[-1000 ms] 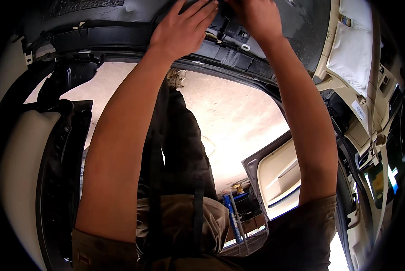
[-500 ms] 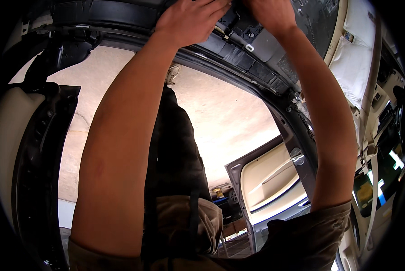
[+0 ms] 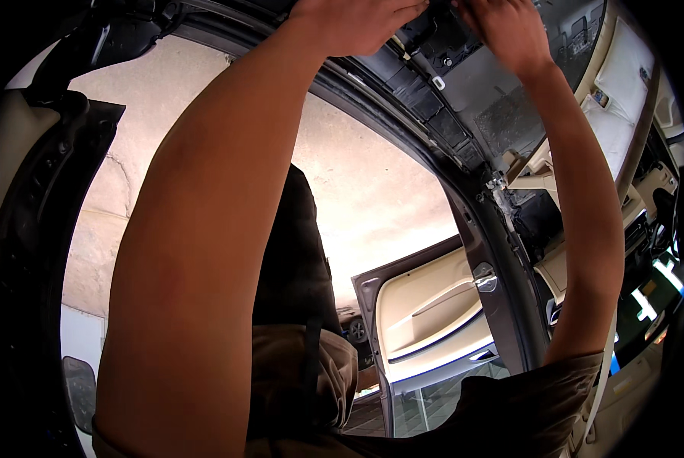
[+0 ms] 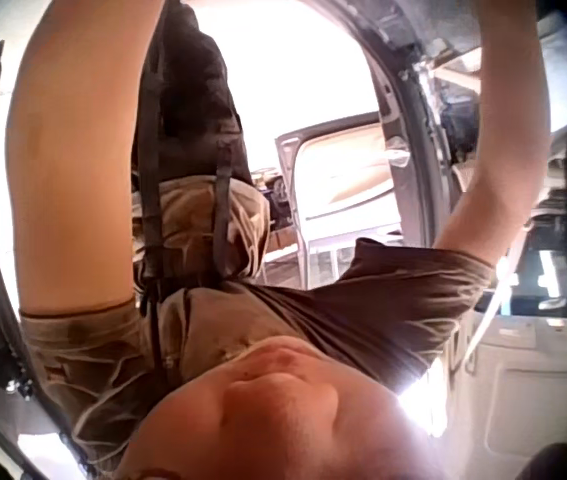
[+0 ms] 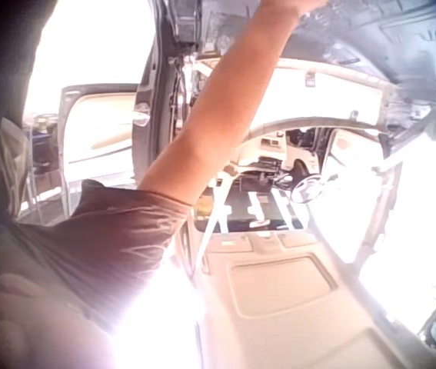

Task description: The person secures a black electronic control module to the underside of a car trunk lid using screws and a screwdriver. They then move to the rear of the vehicle and use a pneumatic impact wrench to tighten the lug nuts on a wheel.

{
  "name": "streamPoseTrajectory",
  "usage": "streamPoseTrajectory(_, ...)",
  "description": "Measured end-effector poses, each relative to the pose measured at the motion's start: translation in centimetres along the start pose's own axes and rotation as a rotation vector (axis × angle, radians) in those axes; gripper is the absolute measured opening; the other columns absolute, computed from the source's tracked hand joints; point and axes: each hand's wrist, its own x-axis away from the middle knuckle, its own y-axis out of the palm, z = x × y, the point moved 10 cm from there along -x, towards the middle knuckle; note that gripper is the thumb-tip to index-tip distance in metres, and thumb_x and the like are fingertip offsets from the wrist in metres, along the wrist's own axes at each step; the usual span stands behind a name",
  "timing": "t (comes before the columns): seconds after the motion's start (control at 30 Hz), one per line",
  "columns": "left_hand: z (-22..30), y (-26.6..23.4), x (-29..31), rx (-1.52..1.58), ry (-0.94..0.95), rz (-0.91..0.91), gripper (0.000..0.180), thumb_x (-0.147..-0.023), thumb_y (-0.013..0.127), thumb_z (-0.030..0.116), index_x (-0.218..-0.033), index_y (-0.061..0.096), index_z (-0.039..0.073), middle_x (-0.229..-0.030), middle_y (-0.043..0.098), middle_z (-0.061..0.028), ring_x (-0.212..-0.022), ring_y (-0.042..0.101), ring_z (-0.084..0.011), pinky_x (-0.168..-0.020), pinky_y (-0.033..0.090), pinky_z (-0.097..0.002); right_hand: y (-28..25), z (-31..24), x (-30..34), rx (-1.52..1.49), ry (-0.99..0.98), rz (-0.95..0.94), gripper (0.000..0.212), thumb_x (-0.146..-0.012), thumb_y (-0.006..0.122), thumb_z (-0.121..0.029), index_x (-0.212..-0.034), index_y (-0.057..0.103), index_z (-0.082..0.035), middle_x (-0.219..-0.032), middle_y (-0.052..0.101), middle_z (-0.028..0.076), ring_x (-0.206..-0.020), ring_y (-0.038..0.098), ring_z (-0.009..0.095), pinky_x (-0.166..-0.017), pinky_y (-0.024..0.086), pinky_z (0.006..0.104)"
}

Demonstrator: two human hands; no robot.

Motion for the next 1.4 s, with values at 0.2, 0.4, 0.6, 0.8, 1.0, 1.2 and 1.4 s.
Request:
streamPoseTrajectory(0.2,0.0,0.2,0.2,0.038,-0.020,-0.034,0.051,-0.097,0.050,0.031,-0.144,0.054,0.010,-0.157,0.044,-0.0015,-0.144,0.039,-0.0165,-0.117,0.028,-0.0500,1.0,0.1,-0.7,0.021,-0.071,0.016,0.026,-0.094,0.060,-0.031,-0.080,0.059,-0.009,-0.072,0.062,0.009,-0.078,0.063,0.028,-0.078,0.048,0.0403)
streamPoseTrajectory(0.4,0.1,0.4,0.2,0.052,-0.031,-0.016,0.053,-0.098,0.050,0.032,-0.146,0.052,0.010,-0.156,0.045,-0.0012,-0.144,0.039,-0.0158,-0.117,0.027,-0.0509,6.0,3.5,0.5,-0.087,0.544,-0.195,0.037,-0.101,0.048,-0.034,-0.080,0.063,-0.007,-0.061,0.062,0.011,-0.059,0.063,0.031,-0.059,0.051,0.0428)
streamPoseTrajectory(0.6,0.0,0.1,0.5,0.044,-0.038,0.035,0.052,-0.098,0.049,0.031,-0.145,0.054,0.011,-0.154,0.048,-0.0008,-0.143,0.041,-0.0161,-0.117,0.027,-0.0508,10.6,3.7,4.6,-1.122,1.189,-0.493,0.047,-0.106,0.040,-0.038,-0.083,0.066,-0.006,-0.062,0.061,0.005,-0.060,0.065,0.024,-0.057,0.053,0.0391)
streamPoseTrajectory(0.8,0.1,0.6,0.4,0.059,-0.041,0.014,0.052,-0.097,0.051,0.032,-0.145,0.054,0.011,-0.154,0.048,-0.0011,-0.143,0.041,-0.0166,-0.117,0.028,-0.0512,0.9,1.0,-0.8,-0.034,0.207,-0.070,0.027,-0.098,0.055,-0.027,-0.084,0.062,-0.006,-0.075,0.069,0.012,-0.068,0.069,0.029,-0.065,0.055,0.0432)
streamPoseTrajectory(1.0,0.0,0.9,0.3,0.097,-0.036,-0.012,0.053,-0.098,0.050,0.032,-0.145,0.053,0.011,-0.156,0.045,-0.0015,-0.144,0.039,-0.0174,-0.117,0.027,-0.0512,2.1,0.1,-1.2,0.083,-0.102,-0.093,0.019,-0.091,0.060,-0.025,-0.086,0.063,-0.006,-0.080,0.067,0.009,-0.080,0.069,0.028,-0.075,0.055,0.0407)
streamPoseTrajectory(1.2,0.0,0.8,0.4,0.080,-0.041,-0.020,0.050,-0.099,0.049,0.030,-0.145,0.054,0.011,-0.157,0.044,-0.0019,-0.145,0.039,-0.0180,-0.117,0.028,-0.0506,6.2,3.1,0.5,-0.418,0.616,-0.474,0.028,-0.101,0.055,-0.031,-0.101,0.070,-0.007,-0.094,0.074,0.015,-0.079,0.069,0.038,-0.070,0.055,0.0487)
streamPoseTrajectory(1.4,0.2,-0.1,0.5,-0.130,-0.045,-0.023,0.062,-0.089,0.067,0.033,-0.148,0.052,0.021,-0.159,0.041,0.0089,-0.145,0.037,-0.0086,-0.119,0.029,-0.0410,7.2,3.2,1.6,-0.763,0.717,-0.531,0.040,-0.105,0.043,-0.039,-0.097,0.071,-0.011,-0.090,0.073,0.021,-0.083,0.072,0.037,-0.067,0.057,0.0482)
